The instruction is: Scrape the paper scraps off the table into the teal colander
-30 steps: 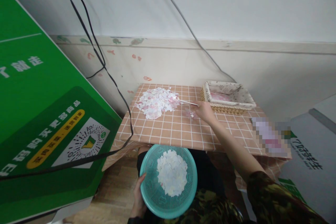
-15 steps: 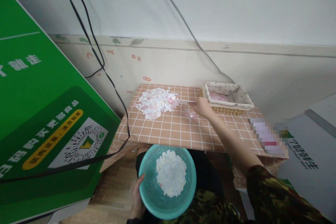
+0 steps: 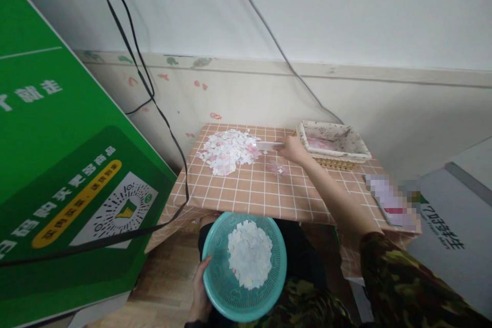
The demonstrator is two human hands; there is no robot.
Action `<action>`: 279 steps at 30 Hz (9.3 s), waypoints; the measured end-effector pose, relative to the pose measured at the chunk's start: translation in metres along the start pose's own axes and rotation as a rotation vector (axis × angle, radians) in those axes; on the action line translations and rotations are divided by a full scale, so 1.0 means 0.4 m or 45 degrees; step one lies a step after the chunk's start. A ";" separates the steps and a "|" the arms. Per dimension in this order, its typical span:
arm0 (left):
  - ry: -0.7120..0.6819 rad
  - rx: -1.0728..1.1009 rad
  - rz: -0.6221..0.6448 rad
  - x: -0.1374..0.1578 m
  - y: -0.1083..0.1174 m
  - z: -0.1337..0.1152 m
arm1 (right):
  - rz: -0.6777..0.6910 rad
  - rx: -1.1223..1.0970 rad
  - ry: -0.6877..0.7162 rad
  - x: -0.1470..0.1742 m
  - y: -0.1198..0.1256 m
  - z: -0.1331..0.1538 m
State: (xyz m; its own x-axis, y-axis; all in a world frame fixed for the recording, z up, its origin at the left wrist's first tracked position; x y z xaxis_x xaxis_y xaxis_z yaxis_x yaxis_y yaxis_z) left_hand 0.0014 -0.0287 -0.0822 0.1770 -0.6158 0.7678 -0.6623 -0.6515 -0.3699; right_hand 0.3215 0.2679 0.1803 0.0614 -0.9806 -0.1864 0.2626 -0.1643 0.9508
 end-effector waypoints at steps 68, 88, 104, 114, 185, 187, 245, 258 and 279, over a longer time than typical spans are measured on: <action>0.017 0.130 0.101 -0.031 0.001 0.009 | -0.023 -0.288 0.251 0.125 -0.034 0.121; 0.002 0.132 0.130 -0.026 -0.004 0.005 | -0.013 -0.630 0.128 0.199 -0.071 0.079; -0.026 0.120 0.109 -0.040 0.011 0.006 | -0.115 -0.538 0.007 0.209 -0.054 0.078; 0.014 0.110 0.090 -0.026 0.002 0.006 | -0.099 -0.565 -0.033 0.211 -0.048 0.073; -0.016 0.103 0.055 -0.046 0.021 0.010 | -0.027 -0.685 -0.210 0.181 -0.053 0.038; -0.020 0.121 0.059 -0.047 0.023 0.011 | -0.022 -0.696 -0.194 0.189 -0.050 0.036; 0.020 0.114 0.057 -0.014 -0.004 -0.001 | 0.029 -0.208 0.200 0.070 0.010 0.106; -0.004 0.108 0.052 -0.029 0.011 0.003 | 0.260 -0.094 0.487 0.069 0.033 0.174; 0.010 0.125 0.085 -0.043 0.022 0.013 | 0.217 -0.089 0.444 0.058 0.033 0.146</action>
State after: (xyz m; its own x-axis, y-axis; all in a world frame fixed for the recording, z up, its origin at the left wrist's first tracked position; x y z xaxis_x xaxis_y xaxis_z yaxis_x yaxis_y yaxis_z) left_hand -0.0037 -0.0259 -0.1012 0.1292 -0.6559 0.7437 -0.5979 -0.6499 -0.4693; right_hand 0.2701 0.2367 0.2031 0.4298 -0.8960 -0.1118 0.2847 0.0169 0.9585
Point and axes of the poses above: each hand's wrist, its own x-axis away from the middle knuckle, its own y-axis out of the back of the hand, z = x × y, the point moved 7 cm from there along -x, towards the middle knuckle, and after that the axes turned 3 degrees about -y, right-handed, at the moved point
